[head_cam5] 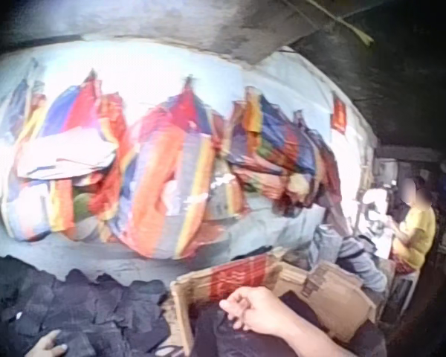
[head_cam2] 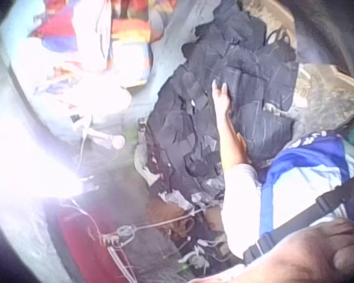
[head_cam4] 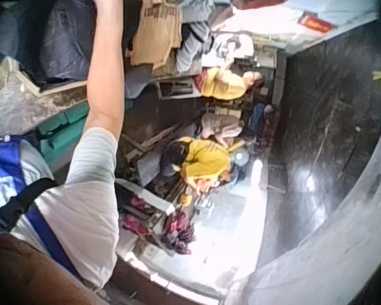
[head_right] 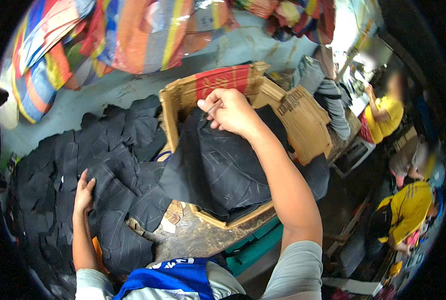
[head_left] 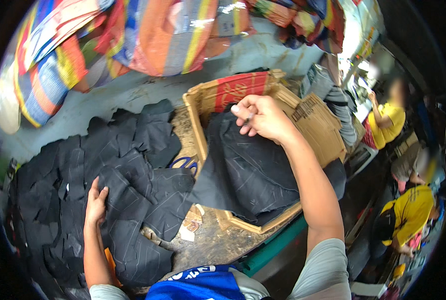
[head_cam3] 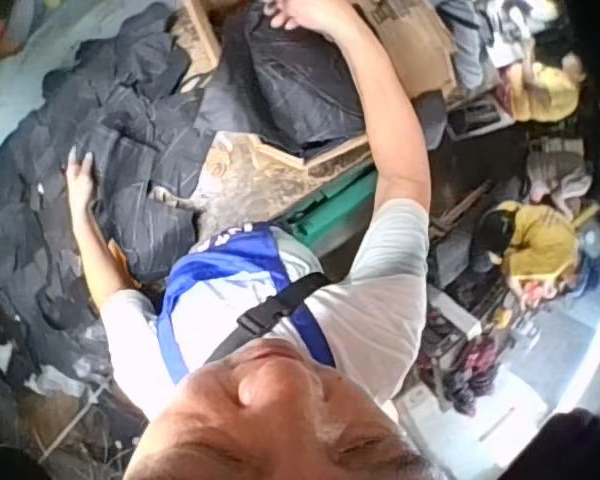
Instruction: The person lays out black fabric on a table, uses a ruler and pen to mark lines, and cuts the fabric with scissors. They then place the cut pieces into a cardboard box and handle cardboard templates and a notebook.
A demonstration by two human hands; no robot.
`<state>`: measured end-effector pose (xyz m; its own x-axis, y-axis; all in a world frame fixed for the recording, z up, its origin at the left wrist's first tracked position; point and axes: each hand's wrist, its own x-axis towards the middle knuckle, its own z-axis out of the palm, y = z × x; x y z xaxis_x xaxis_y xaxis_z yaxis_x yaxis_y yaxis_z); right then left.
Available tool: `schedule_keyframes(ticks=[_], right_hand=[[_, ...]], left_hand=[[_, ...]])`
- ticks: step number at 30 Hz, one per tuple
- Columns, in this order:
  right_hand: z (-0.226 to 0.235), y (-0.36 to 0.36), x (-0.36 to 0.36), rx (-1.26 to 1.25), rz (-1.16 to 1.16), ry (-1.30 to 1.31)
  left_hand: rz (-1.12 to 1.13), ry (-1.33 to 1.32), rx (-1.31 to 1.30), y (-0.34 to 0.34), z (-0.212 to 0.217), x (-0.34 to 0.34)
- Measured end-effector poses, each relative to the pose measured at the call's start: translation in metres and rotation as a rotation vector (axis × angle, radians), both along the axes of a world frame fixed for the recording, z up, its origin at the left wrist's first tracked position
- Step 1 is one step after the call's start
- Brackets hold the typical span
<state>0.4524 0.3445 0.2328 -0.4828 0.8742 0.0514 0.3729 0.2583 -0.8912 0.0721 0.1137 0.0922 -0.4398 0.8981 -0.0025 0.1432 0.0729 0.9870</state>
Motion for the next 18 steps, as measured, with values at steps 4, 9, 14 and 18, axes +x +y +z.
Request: schedule_keyframes(ticks=[4,9,14,18], right_hand=[[-0.020,0.037,0.034,0.169,-0.099,-0.686],[-0.040,0.073,0.077,-0.011,-0.222,-0.952],[-0.059,0.068,0.112,-0.177,-0.217,-1.069],[-0.059,0.065,0.124,-0.515,-0.245,-0.927]], left_hand=[[0.077,0.379,0.216,0.023,0.023,0.040],[-0.185,0.504,0.124,0.046,0.077,0.125],[-0.312,0.505,0.089,0.071,0.113,0.199],[-0.491,0.710,-0.172,0.082,0.122,0.217]])
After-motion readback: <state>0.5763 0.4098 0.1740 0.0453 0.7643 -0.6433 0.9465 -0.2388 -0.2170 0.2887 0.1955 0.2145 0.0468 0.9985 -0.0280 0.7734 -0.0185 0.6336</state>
